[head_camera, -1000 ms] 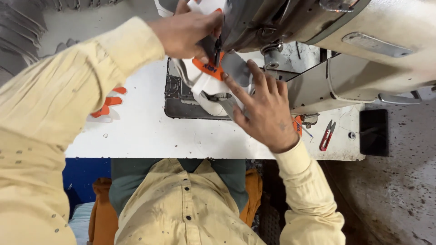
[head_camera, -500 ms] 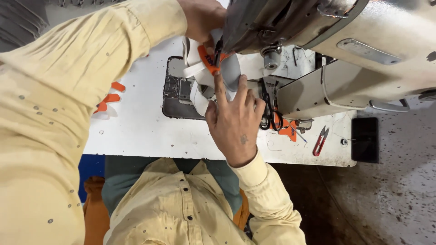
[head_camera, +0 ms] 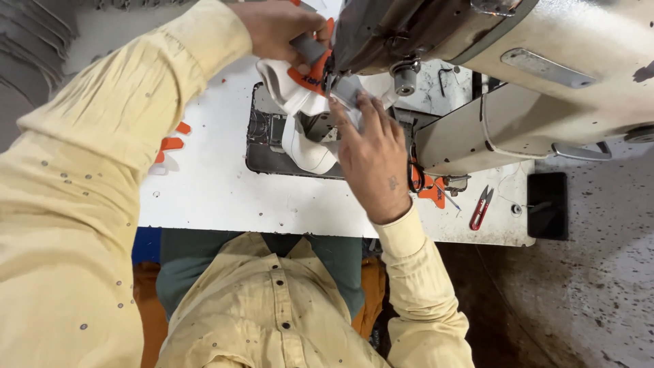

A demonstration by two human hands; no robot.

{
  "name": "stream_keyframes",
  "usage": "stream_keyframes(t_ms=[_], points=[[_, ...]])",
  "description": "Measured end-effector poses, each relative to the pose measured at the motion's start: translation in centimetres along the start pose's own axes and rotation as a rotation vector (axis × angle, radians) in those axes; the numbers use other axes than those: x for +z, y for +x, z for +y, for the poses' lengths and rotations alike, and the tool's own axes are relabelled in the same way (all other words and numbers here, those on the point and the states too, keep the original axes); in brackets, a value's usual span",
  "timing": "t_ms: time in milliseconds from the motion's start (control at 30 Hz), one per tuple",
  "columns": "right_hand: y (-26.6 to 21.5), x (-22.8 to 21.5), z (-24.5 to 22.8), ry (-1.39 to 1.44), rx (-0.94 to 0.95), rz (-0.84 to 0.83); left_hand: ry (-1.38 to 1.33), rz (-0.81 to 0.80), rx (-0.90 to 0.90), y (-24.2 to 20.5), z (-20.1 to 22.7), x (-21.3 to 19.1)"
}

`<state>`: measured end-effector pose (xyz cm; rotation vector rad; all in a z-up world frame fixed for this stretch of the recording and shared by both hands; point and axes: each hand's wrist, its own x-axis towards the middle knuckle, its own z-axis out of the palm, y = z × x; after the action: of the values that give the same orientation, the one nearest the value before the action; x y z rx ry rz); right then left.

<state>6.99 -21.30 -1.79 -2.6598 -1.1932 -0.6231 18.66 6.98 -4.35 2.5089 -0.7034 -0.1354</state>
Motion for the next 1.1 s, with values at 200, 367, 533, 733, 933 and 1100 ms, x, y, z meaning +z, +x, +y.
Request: stream_keyframes(t_ms=[200,367,533,733,933,1100], points=[[0.6,-0.5,1.8,0.099,-0.027,0.012,0.016,0.105,-0.043,-4.0,0.6,0.4],[1.0,-0.5,2.7,0.208,0.019,-0.043,-0.090,0.180,-0.104,-6.4,2.2,0.9],[0.9,0.1,2.8,0.222,0.006,-0.021,-0.105,0.256,-0.047,-6.6,2.1,1.0],[0.9,0.4,2.5,0.223,0.029,-0.009,0.054,0.316,0.068,-6.2,1.9,1.0],[0.7,0.8,2.7,0.194,0.038,-0.020,-0.118,0.205,-0.103,-5.9,1.5,1.0],[1.0,1.8,3.7,0.209,-0.062,0.069,-0.161,0.208,-0.094,-6.2,1.4,1.1]])
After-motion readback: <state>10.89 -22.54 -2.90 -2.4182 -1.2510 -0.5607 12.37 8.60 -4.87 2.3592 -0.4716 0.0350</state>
